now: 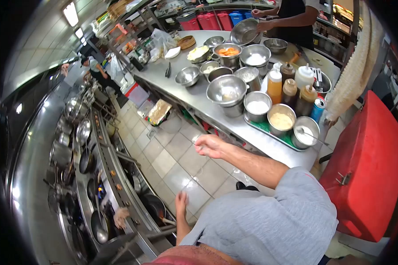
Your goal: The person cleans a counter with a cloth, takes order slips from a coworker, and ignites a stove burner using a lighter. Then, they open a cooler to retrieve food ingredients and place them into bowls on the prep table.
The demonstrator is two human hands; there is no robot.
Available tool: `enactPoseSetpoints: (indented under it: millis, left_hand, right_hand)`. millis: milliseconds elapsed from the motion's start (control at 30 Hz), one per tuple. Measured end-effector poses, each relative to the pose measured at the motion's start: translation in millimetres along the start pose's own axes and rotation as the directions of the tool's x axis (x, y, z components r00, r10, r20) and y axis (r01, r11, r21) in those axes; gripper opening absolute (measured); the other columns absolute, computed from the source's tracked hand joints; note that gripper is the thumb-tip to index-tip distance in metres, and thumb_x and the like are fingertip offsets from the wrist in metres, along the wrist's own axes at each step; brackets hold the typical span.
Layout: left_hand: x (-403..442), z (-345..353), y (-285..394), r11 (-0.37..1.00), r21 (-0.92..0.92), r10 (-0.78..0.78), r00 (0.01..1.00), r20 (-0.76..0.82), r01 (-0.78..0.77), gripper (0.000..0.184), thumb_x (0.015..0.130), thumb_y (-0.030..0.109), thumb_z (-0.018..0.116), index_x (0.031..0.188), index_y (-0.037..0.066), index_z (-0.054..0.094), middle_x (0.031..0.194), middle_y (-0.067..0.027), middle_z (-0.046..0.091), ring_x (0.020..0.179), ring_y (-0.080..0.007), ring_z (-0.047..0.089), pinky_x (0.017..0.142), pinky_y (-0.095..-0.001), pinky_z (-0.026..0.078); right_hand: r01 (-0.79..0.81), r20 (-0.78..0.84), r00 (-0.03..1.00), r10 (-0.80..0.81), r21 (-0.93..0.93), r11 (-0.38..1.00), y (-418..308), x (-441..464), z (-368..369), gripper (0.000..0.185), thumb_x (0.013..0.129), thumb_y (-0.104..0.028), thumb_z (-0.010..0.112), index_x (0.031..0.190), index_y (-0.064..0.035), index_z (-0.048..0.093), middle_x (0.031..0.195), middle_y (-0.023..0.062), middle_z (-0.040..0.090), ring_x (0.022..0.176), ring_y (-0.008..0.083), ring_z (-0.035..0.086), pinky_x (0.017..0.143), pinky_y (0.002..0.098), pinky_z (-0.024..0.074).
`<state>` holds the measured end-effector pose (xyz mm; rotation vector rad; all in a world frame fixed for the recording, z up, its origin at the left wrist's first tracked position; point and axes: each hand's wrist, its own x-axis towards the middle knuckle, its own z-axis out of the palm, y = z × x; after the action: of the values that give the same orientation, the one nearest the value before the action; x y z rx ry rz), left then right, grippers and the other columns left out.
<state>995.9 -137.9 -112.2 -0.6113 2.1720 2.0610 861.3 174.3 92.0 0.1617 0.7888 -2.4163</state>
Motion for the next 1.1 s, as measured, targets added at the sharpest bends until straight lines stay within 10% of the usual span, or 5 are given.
enactPoseSetpoints:
  millis: [67,200,667,967,1100]
  left_hand:
    - [5.0,-58.1,-75.6,0.901,-0.022,-0.427,0.878,-0.216,0.433,0.047,0.081,0.030,0.061,0.117,0.003,0.048,0.108,-0.0124,0.055,0.100,-0.0231,0.052,0.080,-0.0328,0.043]
    - [16.2,-93.2,-122.0,0.719,-0.027,-0.680,0.695,-0.233,0.694,0.043,0.081,0.028,0.060,0.114,0.004,0.049,0.102,-0.0110,0.055,0.096,-0.0217,0.052,0.077,-0.0335,0.043]
    - [301.8,-97.1,-41.8,0.825,0.248,-0.538,0.840,0.073,0.507,0.027,0.083,0.021,0.056,0.105,0.007,0.050,0.081,-0.0061,0.055,0.081,-0.0166,0.051,0.064,-0.0357,0.044]
    - [473.7,-89.1,99.9,0.968,0.071,-0.227,0.958,-0.173,0.242,0.032,0.083,0.021,0.055,0.112,0.009,0.046,0.092,-0.0045,0.053,0.078,-0.0185,0.051,0.057,-0.0276,0.040]
    - [485.4,-73.7,42.2,0.871,0.127,-0.486,0.869,0.087,0.475,0.028,0.085,0.021,0.054,0.110,0.013,0.044,0.088,-0.0032,0.054,0.069,-0.0136,0.048,0.050,-0.0261,0.039]
  right_hand:
    - [0.077,0.055,0.996,-0.074,-0.058,0.995,-30.9,49.8,27.2,0.008,0.072,0.001,0.055,0.067,-0.0019,0.049,0.064,0.0091,0.050,0.053,0.0170,0.049,0.044,0.0273,0.0386]
    - [0.211,0.148,0.970,-0.195,-0.097,0.973,-107.5,124.4,80.6,0.007,0.070,0.000,0.055,0.069,-0.0020,0.049,0.060,0.0071,0.048,0.050,0.0147,0.049,0.043,0.0264,0.0386]
    - [0.638,0.004,0.685,-0.729,-0.487,0.597,-397.2,229.2,111.3,0.004,0.072,-0.008,0.060,0.071,-0.0045,0.058,0.068,0.0072,0.057,0.060,0.0152,0.055,0.053,0.0252,0.0455]
    - [0.636,-0.183,0.278,-0.943,-0.700,0.323,-560.0,122.9,-11.6,0.007,0.077,-0.006,0.055,0.073,-0.0004,0.056,0.066,0.0068,0.053,0.056,0.0124,0.049,0.048,0.0223,0.0386]
    - [0.668,-0.237,0.155,-0.959,-0.690,0.279,-607.9,76.9,-89.3,0.008,0.077,-0.006,0.056,0.071,-0.0013,0.056,0.065,0.0062,0.054,0.057,0.0130,0.052,0.051,0.0239,0.0427]
